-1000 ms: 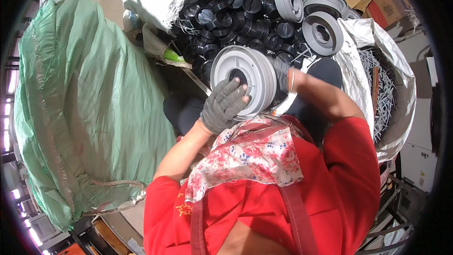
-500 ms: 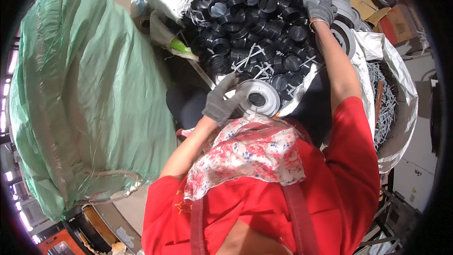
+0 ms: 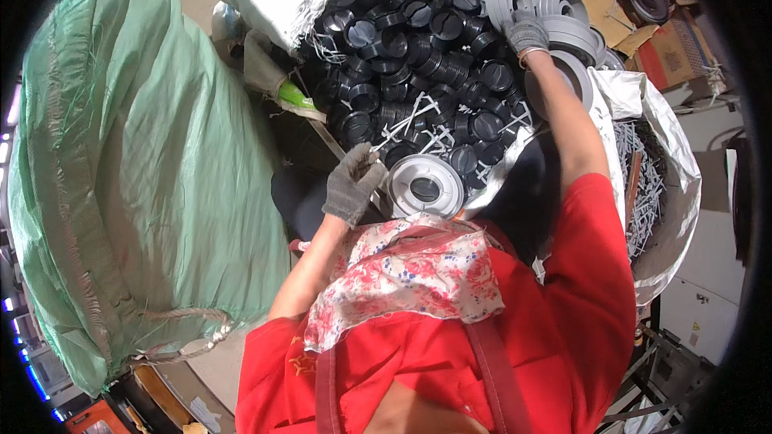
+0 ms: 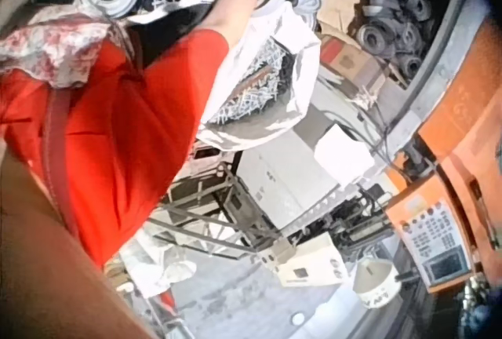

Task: The person sits on the floor and repeatedly picks up gray circular plastic parts and black caps, inserting the caps into the parts and stacking them. They occasionally reach into a green bag to retrieve more components.

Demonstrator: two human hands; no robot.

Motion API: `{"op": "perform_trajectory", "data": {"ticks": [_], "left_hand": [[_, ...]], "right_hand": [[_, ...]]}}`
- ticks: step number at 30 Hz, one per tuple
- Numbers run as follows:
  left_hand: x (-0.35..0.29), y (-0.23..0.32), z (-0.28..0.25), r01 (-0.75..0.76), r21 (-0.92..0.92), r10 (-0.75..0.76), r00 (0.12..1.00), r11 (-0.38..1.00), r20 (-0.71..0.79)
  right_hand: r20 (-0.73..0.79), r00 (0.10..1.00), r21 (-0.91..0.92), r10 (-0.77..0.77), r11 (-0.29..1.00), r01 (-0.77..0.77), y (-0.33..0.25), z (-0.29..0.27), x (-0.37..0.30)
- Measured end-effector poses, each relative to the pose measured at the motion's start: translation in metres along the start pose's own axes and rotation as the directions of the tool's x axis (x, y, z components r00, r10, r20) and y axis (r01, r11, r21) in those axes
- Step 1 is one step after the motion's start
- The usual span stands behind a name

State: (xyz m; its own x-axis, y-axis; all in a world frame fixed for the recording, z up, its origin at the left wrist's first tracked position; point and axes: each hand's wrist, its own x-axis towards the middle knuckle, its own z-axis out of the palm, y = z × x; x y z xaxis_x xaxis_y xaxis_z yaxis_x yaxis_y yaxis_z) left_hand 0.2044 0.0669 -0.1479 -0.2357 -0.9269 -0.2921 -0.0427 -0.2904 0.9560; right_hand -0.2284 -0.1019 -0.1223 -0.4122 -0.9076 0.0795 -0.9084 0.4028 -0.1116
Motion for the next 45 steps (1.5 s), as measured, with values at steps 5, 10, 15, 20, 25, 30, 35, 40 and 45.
{"op": "perform_trajectory", "data": {"ticks": [5, 10, 15, 20, 25, 30, 35, 40, 45], "left_hand": [[0.018, 0.004, -0.001, 0.06, -0.218, -0.056, 0.998, 0.974, 0.025], [0.009, 0.012, 0.0, 0.074, -0.25, -0.077, 0.997, 0.966, -0.001], [0.008, 0.008, -0.017, 0.066, -0.397, -0.107, 0.991, 0.915, -0.081], [0.003, 0.036, -0.015, 0.019, -0.885, 0.086, 0.994, 0.465, 0.067], [0.004, 0.058, -0.064, -0.141, -0.774, -0.066, 0.971, 0.618, -0.23], [-0.001, 0.041, -0.091, -0.322, -0.534, 0.129, 0.922, 0.782, -0.366], [0.003, 0.023, -0.085, -0.192, -0.519, -0.042, 0.914, 0.833, -0.405], [-0.006, 0.046, -0.027, 0.052, -0.616, -0.135, 0.987, 0.786, -0.089], [0.0, 0.029, -0.002, 0.13, -0.628, -0.131, 0.99, 0.767, 0.045]], "right_hand": [[-0.209, 0.972, 0.162, -0.103, 0.977, 0.138, 0.014, 0.022, 0.013], [-0.142, 0.971, -0.1, -0.19, 0.979, 0.177, -0.032, -0.002, -0.014], [-0.427, 0.788, 0.065, -0.443, 0.854, 0.516, -0.095, -0.065, -0.101], [-0.634, 0.588, 0.594, -0.502, 0.171, 0.786, -0.15, -0.025, -0.156], [-0.12, 0.827, 0.774, -0.549, 0.47, 0.424, -0.212, 0.038, -0.168], [-0.065, 0.485, 0.061, -0.872, 0.482, 0.874, -0.224, 0.083, -0.204], [0.067, 0.596, 0.16, -0.8, 0.598, 0.785, -0.211, 0.086, -0.207], [-0.417, 0.714, 0.677, -0.562, 0.333, 0.657, -0.173, 0.001, -0.23], [-0.043, 0.8, 0.84, -0.599, 0.411, 0.353, -0.157, -0.017, -0.247]]}}
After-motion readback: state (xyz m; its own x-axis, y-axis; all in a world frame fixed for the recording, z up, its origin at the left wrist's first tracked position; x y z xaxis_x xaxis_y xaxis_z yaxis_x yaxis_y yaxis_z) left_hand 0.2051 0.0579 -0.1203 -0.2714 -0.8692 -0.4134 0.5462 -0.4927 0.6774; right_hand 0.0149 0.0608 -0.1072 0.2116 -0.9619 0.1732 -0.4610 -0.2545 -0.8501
